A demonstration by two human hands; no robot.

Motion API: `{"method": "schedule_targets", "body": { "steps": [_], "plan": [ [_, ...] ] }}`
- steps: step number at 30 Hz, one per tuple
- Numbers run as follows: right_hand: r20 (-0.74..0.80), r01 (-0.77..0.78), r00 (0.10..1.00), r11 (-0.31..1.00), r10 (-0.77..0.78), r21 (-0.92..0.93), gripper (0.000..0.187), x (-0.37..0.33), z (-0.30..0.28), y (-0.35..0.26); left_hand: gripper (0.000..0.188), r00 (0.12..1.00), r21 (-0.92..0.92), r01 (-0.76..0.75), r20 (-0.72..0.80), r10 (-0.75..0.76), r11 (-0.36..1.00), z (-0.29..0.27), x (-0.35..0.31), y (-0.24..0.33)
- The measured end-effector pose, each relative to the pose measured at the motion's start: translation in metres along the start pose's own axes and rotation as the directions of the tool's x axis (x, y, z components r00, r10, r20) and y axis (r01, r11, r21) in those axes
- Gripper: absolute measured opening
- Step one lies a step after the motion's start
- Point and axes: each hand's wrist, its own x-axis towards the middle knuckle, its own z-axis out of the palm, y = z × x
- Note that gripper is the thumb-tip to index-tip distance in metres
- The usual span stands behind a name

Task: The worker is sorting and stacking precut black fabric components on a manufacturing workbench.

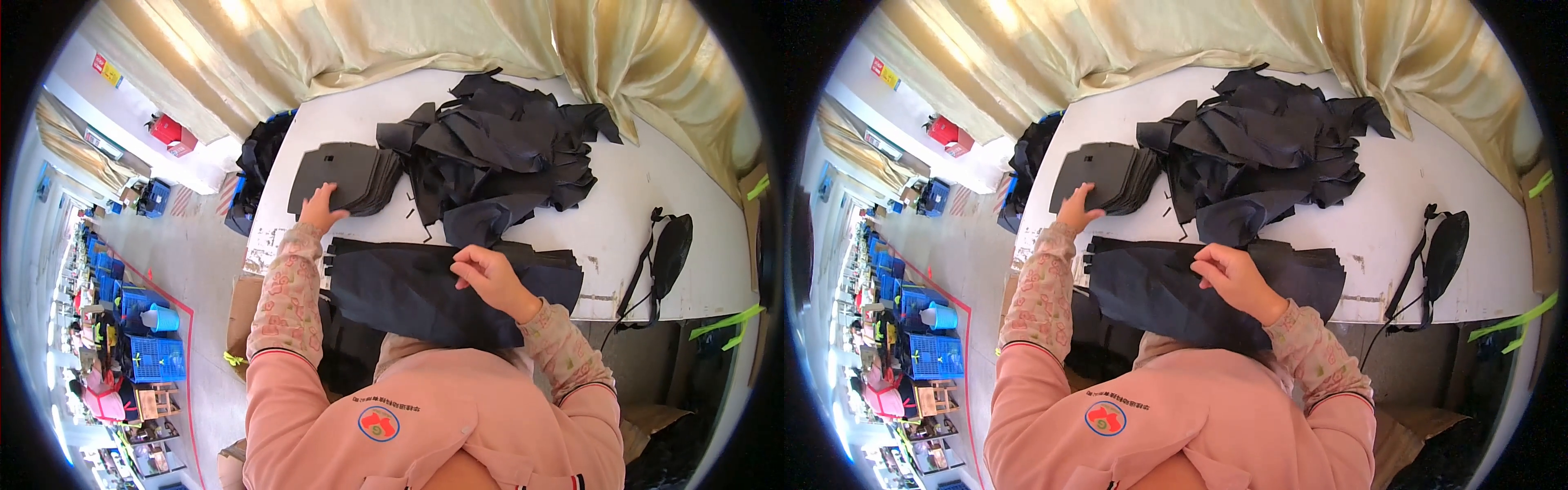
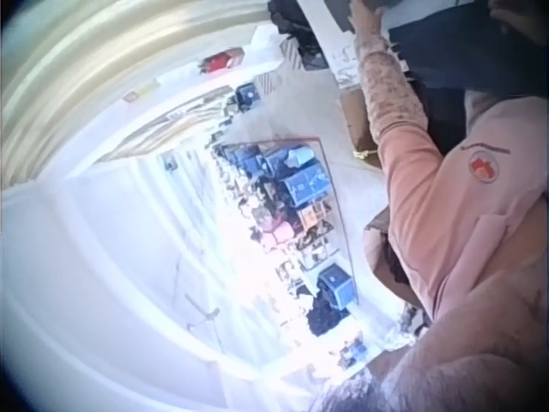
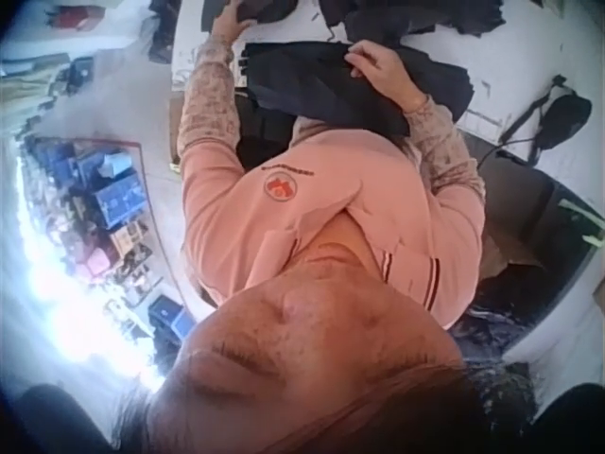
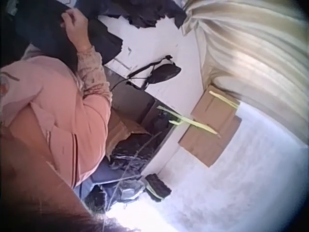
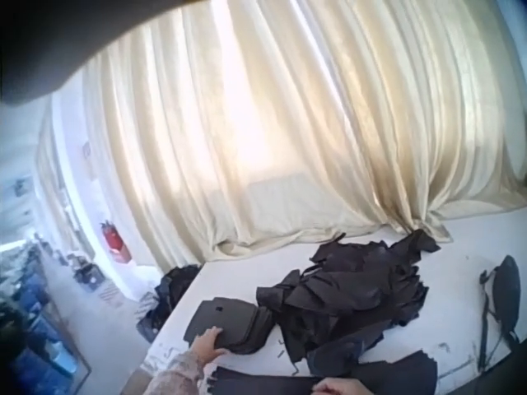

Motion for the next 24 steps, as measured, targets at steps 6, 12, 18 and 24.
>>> {"method": "schedule_targets", "body": {
  "steps": [6,12,18,24],
  "plan": [
    [-0.001,-0.015,1.0,1.0,0.015,-0.007,0.013,-0.001,-0.003,0.005,0.065,0.976,-0.201,0.116,0.205,-0.073,0.973,-0.006,0.019,-0.021],
    [0.024,-0.013,1.0,1.0,0.013,0.005,0.011,0.007,0.009,0.009,0.037,0.995,-0.337,0.079,0.079,-0.055,0.938,-0.009,0.006,-0.028],
    [-0.238,0.217,0.924,0.923,-0.3,-0.319,0.009,0.017,-0.005,0.008,0.026,0.893,-0.687,-0.092,-0.378,-0.246,0.721,-0.077,-0.025,0.07],
    [-0.33,0.32,0.821,0.854,-0.467,-0.41,0.009,0.045,-0.006,-0.013,0.02,0.991,-0.859,0.11,0.053,-0.126,0.499,-0.131,-0.093,0.162]
  ]
}}
